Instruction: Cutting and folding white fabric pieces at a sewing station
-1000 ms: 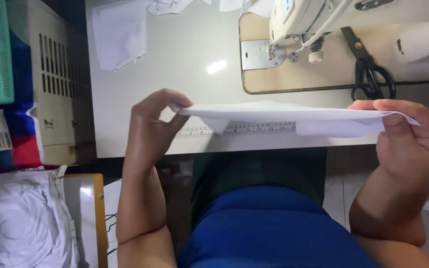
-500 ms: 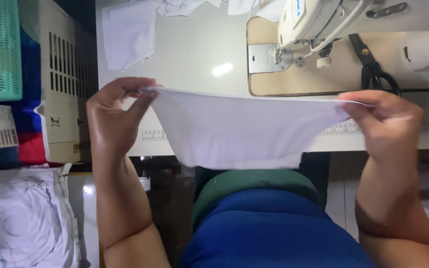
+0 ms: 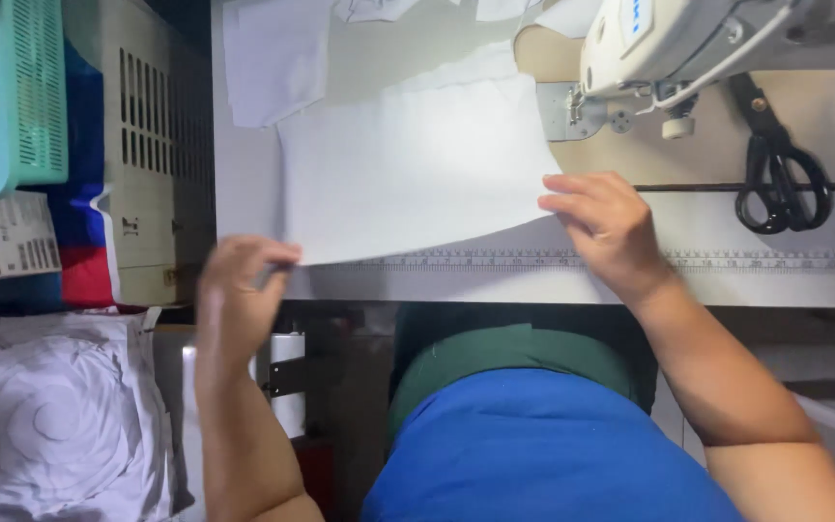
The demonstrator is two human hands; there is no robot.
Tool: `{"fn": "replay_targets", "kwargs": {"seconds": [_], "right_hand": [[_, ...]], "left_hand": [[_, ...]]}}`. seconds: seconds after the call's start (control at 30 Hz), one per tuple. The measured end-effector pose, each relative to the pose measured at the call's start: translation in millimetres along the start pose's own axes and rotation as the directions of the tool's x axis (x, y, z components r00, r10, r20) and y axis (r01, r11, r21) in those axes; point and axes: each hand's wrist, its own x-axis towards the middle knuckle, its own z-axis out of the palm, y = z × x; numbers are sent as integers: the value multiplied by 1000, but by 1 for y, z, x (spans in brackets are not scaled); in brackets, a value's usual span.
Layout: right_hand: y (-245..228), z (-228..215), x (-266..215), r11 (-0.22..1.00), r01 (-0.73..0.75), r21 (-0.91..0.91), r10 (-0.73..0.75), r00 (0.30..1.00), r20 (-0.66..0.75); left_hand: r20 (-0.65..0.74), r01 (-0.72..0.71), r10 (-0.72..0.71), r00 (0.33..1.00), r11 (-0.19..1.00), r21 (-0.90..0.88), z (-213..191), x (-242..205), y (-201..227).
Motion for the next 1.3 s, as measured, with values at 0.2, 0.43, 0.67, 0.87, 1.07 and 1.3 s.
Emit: {"fn": "replay_targets", "kwargs": {"seconds": [0.2,0.43,0.67,0.87,1.07,1.3], "right_hand": [[6,16,-8,947,114,-299,-110,993,32],[35,46,5,861,121,-494,14,965,261],[37,8,-10,935,74,-348,-71,997,19],[46,-97,-72,664,-154,-732,62,986,-152],[92,-125,-121,449,-246,-859,339,936,-91],[106,-126,-111,548,-472,-691,504,845,-178]], "left_hand": [[97,54,-54,994,999,6,27,-3,2],[196,-15,-39,980,963,268,90,18,-14],[294,132,-274,916,896,424,96,22,-14],[514,-142,-56,856,930,338,140,68,22],[583,-234,-47,811,887,398,181,98,32],[490,77,-292,821,908,412,183,125,18]]}}
